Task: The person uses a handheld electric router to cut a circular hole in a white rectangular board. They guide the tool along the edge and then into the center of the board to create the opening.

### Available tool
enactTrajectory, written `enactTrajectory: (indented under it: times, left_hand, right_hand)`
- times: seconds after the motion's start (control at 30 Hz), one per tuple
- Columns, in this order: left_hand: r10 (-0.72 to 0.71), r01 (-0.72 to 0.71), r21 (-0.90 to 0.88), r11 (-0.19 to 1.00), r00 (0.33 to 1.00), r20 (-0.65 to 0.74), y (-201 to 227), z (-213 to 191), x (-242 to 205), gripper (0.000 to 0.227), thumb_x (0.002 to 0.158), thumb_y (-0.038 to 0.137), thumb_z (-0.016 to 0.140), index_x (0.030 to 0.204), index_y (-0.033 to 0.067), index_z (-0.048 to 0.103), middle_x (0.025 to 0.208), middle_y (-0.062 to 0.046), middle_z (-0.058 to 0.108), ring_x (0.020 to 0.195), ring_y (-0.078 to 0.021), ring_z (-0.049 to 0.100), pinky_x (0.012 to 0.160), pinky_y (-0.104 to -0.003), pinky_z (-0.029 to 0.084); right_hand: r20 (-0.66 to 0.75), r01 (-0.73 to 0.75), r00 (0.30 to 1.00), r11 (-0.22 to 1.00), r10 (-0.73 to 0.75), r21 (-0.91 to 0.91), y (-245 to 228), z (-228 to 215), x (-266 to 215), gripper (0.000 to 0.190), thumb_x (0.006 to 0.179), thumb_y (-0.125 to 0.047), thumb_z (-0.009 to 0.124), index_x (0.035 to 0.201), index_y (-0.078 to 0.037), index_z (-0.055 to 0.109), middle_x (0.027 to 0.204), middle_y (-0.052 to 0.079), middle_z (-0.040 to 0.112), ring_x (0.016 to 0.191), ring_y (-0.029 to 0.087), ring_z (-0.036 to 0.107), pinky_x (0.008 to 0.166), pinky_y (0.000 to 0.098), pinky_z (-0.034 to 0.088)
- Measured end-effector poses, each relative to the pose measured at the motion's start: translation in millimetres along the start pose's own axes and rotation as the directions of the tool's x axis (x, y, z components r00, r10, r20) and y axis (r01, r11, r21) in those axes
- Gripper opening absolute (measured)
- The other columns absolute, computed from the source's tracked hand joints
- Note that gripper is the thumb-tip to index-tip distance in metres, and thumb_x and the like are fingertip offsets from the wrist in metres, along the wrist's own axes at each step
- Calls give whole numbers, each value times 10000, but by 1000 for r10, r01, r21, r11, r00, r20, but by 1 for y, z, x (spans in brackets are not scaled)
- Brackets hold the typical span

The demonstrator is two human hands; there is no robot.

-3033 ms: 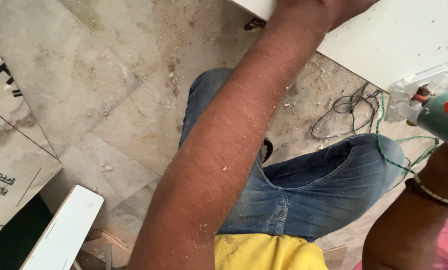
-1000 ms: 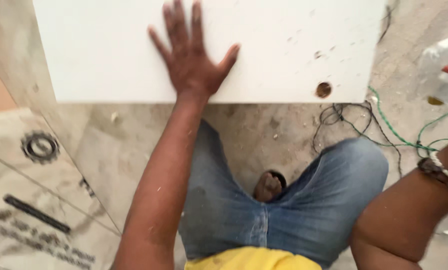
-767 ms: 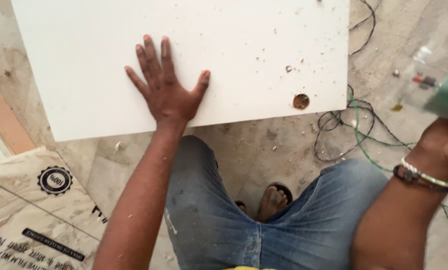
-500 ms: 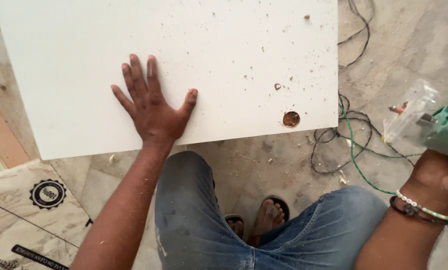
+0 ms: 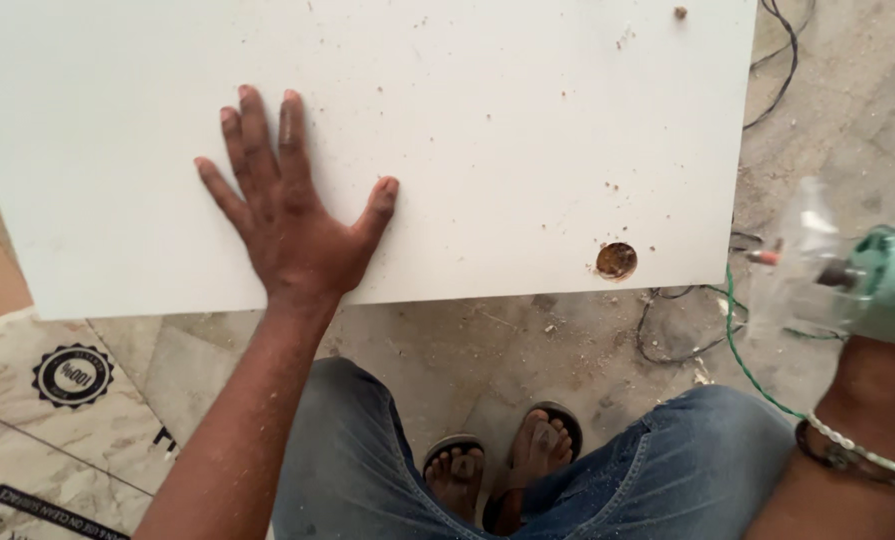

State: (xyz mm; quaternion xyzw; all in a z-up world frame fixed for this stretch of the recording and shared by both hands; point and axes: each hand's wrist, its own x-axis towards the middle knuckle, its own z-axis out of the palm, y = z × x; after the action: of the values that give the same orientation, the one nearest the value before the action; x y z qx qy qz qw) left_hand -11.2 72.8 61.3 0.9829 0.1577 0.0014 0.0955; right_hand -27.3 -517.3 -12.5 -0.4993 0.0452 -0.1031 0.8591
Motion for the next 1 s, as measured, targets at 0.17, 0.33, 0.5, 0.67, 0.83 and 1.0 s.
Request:
enactTrajectory:
  times: [0.17, 0.33, 0.5, 0.67, 0.83, 1.0]
  left_hand:
    - [-53, 52, 20, 998, 998, 22, 7, -5, 3, 1062, 930, 854, 545, 1673, 253, 84, 1755, -92, 7, 1630, -284, 4, 1280, -648, -53]
    - [-182, 142, 184, 973, 958, 223, 38, -28, -7, 1110, 947, 924, 287, 1696, 160, -9, 1752, -116, -105, 1641, -297, -64, 1305, -595, -66]
    - [-278, 247, 148, 958, 923, 264, 82, -28, -20, 1132, 953, 914, 182, 1678, 93, -102, 1721, -180, -198, 1615, -352, -148, 1286, -605, -99]
    - [-221, 191, 143, 971, 947, 234, 97, -7, -34, 1144, 982, 883, 212, 1674, 25, -95, 1703, -254, -202, 1595, -419, -149, 1231, -608, -128]
    - [-53, 67, -582, 811, 998, 41, -10, 61, -60, 1072, 874, 731, 630, 1651, 179, 139, 1751, -160, 31, 1634, -331, 17, 1323, -475, 47]
    - [-600, 579, -189, 793, 796, -82, -184, 31, -125, 1306, 816, 875, 689, 1589, -17, 131, 1622, -334, 221, 1525, -468, 198, 1227, -596, 205]
  right_hand:
    - [101, -26, 995, 999, 22, 44, 4, 36, 17, 429, 1090, -391, 568, 1318, -29, 598, 1304, 101, 624, 1237, 254, 592, 1155, 410, 475]
    - [200, -14, 980, 993, -10, 119, 6, 71, 38, 450, 1073, -428, 575, 1311, -47, 596, 1294, 88, 625, 1231, 249, 594, 1141, 412, 484]
    - [250, -10, 968, 983, -37, 183, 12, 95, 41, 471, 1055, -464, 582, 1303, -64, 594, 1284, 74, 626, 1226, 244, 597, 1126, 413, 492]
    - [352, -131, 936, 955, 30, 265, 62, 150, 33, 491, 1037, -500, 588, 1295, -82, 591, 1274, 60, 626, 1220, 239, 599, 1112, 415, 500]
    - [393, -126, 919, 958, 15, 259, 45, 158, 41, 512, 1020, -536, 595, 1288, -100, 589, 1264, 47, 627, 1215, 234, 602, 1097, 416, 508]
    - [334, 9, 939, 979, -78, 203, -29, 123, 26, 534, 1002, -573, 602, 1280, -117, 587, 1254, 33, 628, 1210, 229, 604, 1083, 418, 517]
